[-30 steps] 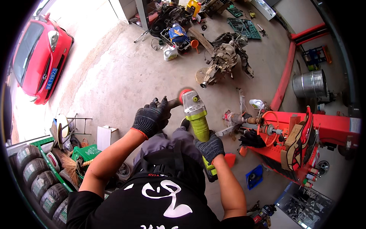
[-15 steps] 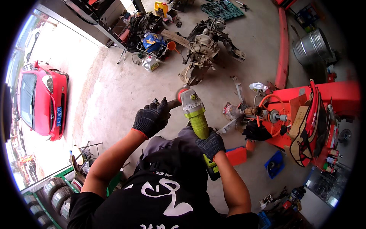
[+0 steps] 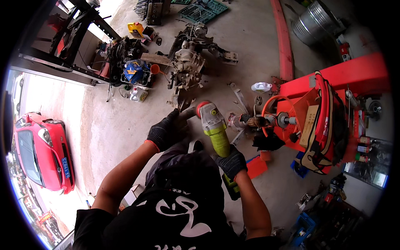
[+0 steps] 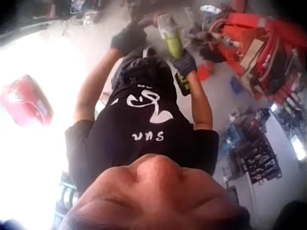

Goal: The person puts on gloves and sits on the floor of a workshop. They pick up a metal engine part and inspect it. They then use a handheld angle grinder to grind the surface of the metal part, rotating it to work on different areas.

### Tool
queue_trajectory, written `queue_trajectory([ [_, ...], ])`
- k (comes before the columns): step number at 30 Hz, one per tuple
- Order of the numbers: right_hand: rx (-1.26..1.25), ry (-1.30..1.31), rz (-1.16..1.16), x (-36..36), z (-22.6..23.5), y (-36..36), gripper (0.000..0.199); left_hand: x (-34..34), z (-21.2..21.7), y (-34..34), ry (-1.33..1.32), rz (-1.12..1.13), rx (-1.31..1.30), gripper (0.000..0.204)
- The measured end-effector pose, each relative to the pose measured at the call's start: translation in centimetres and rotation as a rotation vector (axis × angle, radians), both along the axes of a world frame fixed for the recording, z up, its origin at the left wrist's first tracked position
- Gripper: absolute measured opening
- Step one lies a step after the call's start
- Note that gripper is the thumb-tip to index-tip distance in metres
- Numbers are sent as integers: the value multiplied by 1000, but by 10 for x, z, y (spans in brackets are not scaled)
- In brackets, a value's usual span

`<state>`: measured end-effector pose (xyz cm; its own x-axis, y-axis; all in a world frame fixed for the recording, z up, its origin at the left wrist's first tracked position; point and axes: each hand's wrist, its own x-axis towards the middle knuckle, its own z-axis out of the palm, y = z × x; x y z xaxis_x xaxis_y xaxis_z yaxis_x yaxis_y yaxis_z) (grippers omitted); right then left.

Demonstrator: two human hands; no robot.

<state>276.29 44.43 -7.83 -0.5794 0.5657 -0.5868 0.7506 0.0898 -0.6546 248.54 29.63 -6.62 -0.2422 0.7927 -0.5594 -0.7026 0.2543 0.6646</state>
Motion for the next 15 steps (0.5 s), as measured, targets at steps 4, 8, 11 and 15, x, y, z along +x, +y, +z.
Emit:
queue_trajectory([
  [4, -33, -89, -71, -18, 6, 16, 60, -31, -23, 31, -20, -165, 231, 51],
  [8, 93, -169, -73, -45, 38, 26, 59, -67, -68, 55, -421, -259, 520, 40],
  [11, 221, -160, -84, -64, 53, 40, 59, -83, -51, 83, -324, -204, 367, 45],
  [15, 216, -150, -157, -78, 70, 54, 58, -99, 26, 122, 138, -437, -96, 52],
])
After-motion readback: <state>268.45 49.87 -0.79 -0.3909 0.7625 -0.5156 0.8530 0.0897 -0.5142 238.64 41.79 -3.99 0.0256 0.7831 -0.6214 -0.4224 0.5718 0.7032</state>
